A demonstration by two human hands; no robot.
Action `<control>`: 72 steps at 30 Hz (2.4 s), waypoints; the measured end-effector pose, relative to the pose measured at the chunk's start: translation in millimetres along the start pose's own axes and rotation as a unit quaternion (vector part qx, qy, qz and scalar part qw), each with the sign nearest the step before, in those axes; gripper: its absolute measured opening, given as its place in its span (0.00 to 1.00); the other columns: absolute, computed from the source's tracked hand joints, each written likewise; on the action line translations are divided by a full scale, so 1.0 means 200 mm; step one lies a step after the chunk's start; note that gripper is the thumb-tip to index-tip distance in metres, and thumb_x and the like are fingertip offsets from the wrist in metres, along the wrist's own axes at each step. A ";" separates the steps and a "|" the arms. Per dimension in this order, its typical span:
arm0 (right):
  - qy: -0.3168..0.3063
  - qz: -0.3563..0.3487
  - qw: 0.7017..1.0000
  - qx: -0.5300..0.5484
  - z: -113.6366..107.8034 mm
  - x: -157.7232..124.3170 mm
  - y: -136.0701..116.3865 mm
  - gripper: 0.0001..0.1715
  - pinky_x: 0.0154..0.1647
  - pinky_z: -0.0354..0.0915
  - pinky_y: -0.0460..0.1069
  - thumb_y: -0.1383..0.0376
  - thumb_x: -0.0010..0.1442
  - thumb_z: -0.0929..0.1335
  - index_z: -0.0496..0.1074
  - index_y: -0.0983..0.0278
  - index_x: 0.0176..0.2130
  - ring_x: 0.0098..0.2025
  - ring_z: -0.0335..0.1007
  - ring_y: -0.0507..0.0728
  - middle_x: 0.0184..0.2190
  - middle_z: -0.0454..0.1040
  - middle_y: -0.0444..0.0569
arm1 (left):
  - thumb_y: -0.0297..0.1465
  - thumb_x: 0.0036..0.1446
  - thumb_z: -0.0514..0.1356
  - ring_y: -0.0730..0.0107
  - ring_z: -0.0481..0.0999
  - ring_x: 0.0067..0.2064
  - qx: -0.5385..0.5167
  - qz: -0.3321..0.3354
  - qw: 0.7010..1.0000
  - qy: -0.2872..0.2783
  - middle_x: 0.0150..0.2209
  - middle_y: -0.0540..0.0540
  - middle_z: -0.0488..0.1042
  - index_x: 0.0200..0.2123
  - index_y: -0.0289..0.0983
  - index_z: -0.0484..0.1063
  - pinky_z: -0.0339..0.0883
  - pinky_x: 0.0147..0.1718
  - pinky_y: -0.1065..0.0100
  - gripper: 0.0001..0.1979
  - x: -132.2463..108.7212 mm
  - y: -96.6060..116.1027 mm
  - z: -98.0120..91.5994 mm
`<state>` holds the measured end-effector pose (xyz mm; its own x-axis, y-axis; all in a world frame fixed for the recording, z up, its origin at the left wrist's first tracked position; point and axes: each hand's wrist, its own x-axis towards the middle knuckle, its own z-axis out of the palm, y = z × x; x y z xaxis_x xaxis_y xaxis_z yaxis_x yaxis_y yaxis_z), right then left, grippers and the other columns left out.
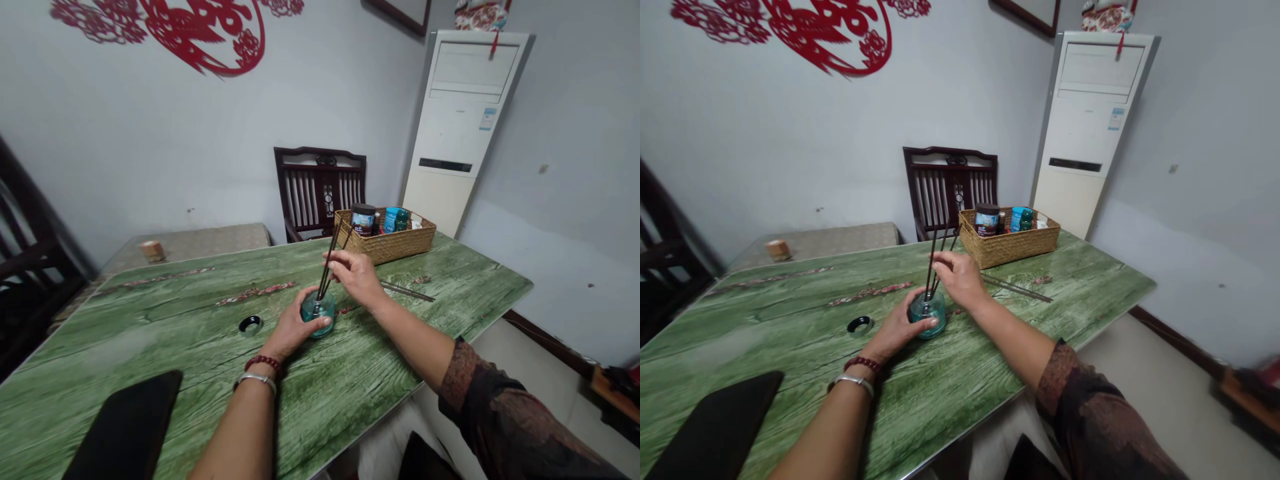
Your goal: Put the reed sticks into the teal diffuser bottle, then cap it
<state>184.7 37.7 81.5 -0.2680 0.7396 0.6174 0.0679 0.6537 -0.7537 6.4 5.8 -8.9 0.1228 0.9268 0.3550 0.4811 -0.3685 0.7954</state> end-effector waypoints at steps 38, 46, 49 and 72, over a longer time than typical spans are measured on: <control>-0.064 0.152 0.791 -0.590 -0.51 -0.32 0.50 0.15 0.47 0.59 0.51 0.65 0.66 0.61 0.76 0.64 0.44 0.46 0.70 0.60 0.42 0.76 0.55 | 0.46 0.46 0.67 0.53 0.75 0.53 0.011 -0.035 0.999 -0.007 0.53 0.40 0.74 0.59 0.37 0.62 0.67 0.55 0.54 0.39 0.00 0.04 -0.01; -0.087 0.179 0.780 -0.594 -0.50 -0.33 0.50 0.13 0.48 0.59 0.51 0.62 0.64 0.65 0.77 0.63 0.44 0.47 0.70 0.61 0.43 0.76 0.56 | 0.45 0.46 0.66 0.53 0.75 0.52 0.013 -0.034 0.999 -0.007 0.52 0.40 0.74 0.59 0.38 0.62 0.66 0.55 0.52 0.39 0.00 0.03 -0.01; -0.085 0.177 0.774 -0.601 -0.50 -0.33 0.49 0.13 0.49 0.59 0.51 0.63 0.64 0.64 0.77 0.63 0.43 0.48 0.69 0.61 0.43 0.76 0.56 | 0.45 0.46 0.66 0.52 0.75 0.53 0.015 -0.033 0.999 -0.009 0.53 0.40 0.74 0.59 0.38 0.61 0.65 0.56 0.50 0.38 0.00 0.03 -0.02; 0.004 0.148 0.900 -0.410 -0.49 -0.21 0.22 0.11 0.40 0.64 0.48 0.65 0.62 0.64 0.74 0.64 0.42 0.38 0.75 0.57 0.34 0.80 0.52 | 0.46 0.47 0.66 0.53 0.74 0.53 0.011 -0.014 1.000 -0.007 0.53 0.40 0.73 0.59 0.38 0.62 0.65 0.56 0.53 0.38 -0.01 0.03 -0.01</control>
<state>294.1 50.2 44.6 -0.1155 0.8997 0.4209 0.8224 0.3243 -0.4675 6.8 1.9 -3.9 0.1210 0.9373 0.3267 0.5031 -0.3416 0.7938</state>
